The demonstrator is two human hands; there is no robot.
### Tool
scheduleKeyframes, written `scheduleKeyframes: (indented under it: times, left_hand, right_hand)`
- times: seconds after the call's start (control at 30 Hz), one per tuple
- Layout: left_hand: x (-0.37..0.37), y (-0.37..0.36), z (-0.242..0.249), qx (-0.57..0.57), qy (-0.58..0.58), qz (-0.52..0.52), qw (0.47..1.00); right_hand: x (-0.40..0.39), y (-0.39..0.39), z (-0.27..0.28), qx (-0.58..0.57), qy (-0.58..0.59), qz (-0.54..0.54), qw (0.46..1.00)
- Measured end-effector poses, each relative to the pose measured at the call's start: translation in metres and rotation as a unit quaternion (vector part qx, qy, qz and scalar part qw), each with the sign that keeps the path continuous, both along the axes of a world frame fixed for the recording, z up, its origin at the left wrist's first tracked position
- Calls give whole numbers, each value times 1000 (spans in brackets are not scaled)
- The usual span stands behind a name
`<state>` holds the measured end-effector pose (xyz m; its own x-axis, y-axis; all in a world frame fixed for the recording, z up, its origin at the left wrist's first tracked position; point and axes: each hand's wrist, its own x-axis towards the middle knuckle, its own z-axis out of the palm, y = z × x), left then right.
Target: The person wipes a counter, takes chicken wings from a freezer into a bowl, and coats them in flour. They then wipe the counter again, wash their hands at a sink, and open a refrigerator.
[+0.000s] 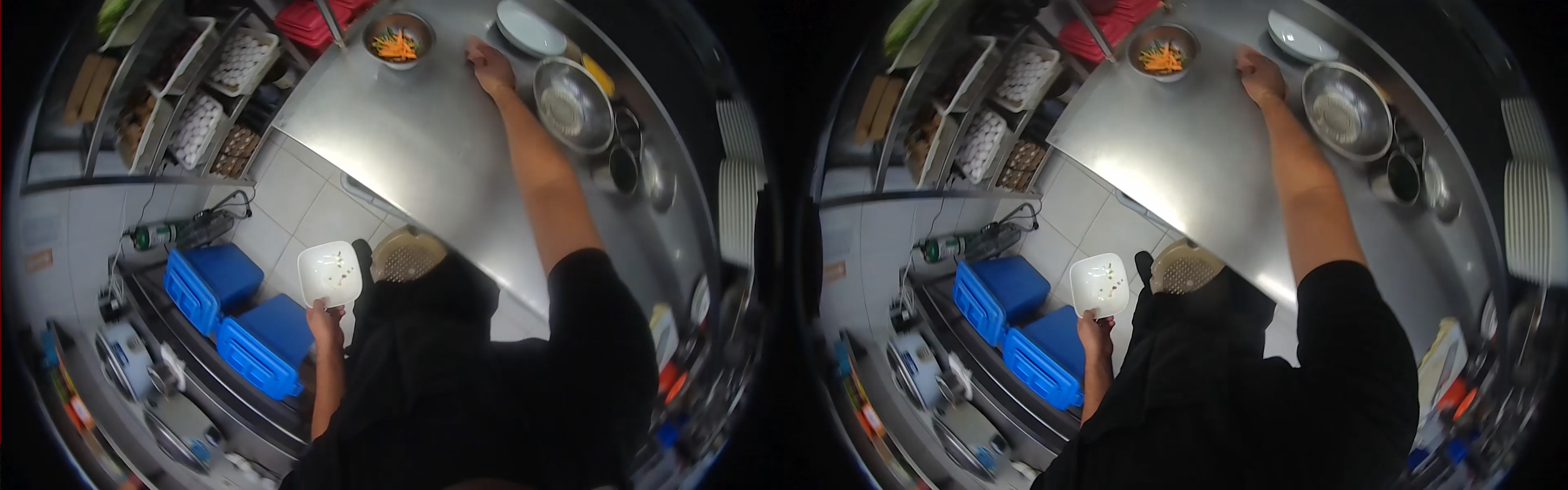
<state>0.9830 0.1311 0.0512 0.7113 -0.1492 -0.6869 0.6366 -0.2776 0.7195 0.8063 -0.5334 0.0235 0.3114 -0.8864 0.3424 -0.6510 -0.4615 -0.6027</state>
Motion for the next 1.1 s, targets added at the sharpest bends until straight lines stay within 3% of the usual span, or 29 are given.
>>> scheduleKeyframes:
  times: [0.03,0.07,0.13,0.17,0.23,0.27,0.33,0.37,0.5,0.57,0.6,0.63,0.67,0.73,0.77,0.8,0.87,0.93,0.97,1.0,1.03,1.07,1.1]
  left_hand:
    - [20,2,-1,18,-6,-20,1000]
    - [44,6,-11,0,-11,-73,997]
    - [83,5,-7,-3,-16,-135,991]
    - [108,-4,-5,-13,-28,-163,986]
    - [161,-13,-9,-30,-38,-223,974]
    - [183,-25,-1,-25,-42,-249,967]
    - [223,-53,4,-22,-58,-283,957]
    - [234,-67,4,-25,-68,-296,952]
    - [240,-116,39,-63,-111,-384,914]
    - [227,-132,45,-66,-98,-385,915]
    - [220,-137,50,-66,-94,-384,916]
    - [209,-141,58,-74,-79,-385,917]
    - [193,-142,66,-82,-63,-387,916]
    - [159,-140,73,-115,-34,-374,920]
    - [142,-142,78,-112,-23,-370,922]
    - [128,-138,84,-102,-14,-364,926]
    - [107,-129,97,-78,-5,-366,927]
    - [81,-134,103,-70,0,-379,923]
    - [73,-129,108,-59,1,-384,921]
    - [61,-133,108,-50,-16,-365,930]
    - [53,-139,111,-10,-69,-403,912]
    - [42,-149,115,-19,-59,-415,908]
    - [28,-157,121,-28,-49,-425,904]
  right_hand:
    - [-11,11,-11,-66,34,76,994]
    - [-6,87,49,148,-18,36,988]
    - [-18,165,20,63,77,131,986]
    - [-19,221,-24,-60,66,102,991]
    - [-16,345,6,9,38,144,989]
    - [-18,398,-6,42,57,108,992]
    - [-18,472,31,161,-26,86,983]
    - [-26,494,19,194,-65,43,978]
    - [-81,530,50,161,-189,-152,957]
    - [-132,527,77,184,-354,-243,884]
    - [-180,525,61,140,-329,-306,882]
    - [-229,521,59,36,-193,-392,899]
    - [-268,520,69,-11,-256,-438,861]
    - [-372,514,71,-21,-65,-584,809]
    - [-439,514,48,1,-11,-556,831]
    - [-453,517,33,15,16,-554,832]
    - [-436,511,32,27,48,-579,813]
    - [-354,467,47,-38,28,-532,846]
    - [-302,446,48,-88,2,-452,888]
    - [-230,430,-39,-115,29,-472,874]
    - [-154,419,-22,-21,93,-444,891]
    - [-99,404,-19,4,-112,-325,939]
    - [-66,405,22,-36,-68,-276,958]
